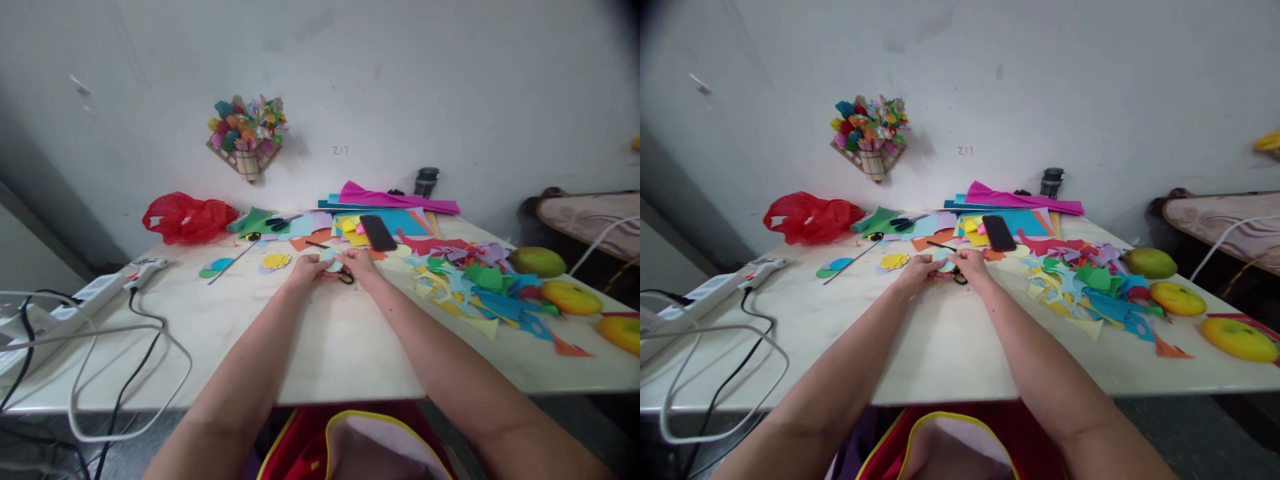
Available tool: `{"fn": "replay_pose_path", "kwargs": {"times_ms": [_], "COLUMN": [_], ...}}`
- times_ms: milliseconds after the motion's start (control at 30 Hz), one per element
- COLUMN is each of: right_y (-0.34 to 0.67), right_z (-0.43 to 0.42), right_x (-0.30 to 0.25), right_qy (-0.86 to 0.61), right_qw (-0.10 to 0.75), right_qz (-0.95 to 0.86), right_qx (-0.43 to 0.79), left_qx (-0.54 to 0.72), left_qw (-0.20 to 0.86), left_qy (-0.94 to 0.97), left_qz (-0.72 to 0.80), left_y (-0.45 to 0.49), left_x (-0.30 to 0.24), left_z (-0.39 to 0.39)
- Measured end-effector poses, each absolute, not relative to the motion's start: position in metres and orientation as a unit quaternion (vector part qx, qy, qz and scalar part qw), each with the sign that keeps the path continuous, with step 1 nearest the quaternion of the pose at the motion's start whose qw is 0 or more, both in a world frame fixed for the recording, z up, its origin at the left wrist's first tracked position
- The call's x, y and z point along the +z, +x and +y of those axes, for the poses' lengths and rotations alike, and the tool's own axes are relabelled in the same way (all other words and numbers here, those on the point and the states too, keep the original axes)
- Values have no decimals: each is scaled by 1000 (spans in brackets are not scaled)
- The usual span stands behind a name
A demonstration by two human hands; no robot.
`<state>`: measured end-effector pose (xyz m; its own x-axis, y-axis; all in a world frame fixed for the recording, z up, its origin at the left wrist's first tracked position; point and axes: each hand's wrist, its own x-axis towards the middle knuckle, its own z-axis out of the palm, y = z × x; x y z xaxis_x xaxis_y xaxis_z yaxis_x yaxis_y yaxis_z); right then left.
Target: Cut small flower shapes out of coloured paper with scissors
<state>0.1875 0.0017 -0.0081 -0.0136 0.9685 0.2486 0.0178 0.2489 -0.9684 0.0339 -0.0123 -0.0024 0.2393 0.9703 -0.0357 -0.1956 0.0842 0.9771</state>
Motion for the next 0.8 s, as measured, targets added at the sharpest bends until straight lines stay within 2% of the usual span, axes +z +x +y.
{"fn": "replay_pose_path", "kwargs": {"times_ms": [800], "right_y": [187], "right_z": [1], "right_x": [-7], "right_qy": [-446], "right_qw": [557], "right_qz": [-569], "right_qx": [408], "left_qx": [463], "left_qw": [637], "left_qy": [476], "left_qz": [391], "left_y": [36], "left_x": [2], "left_z": [-16]}}
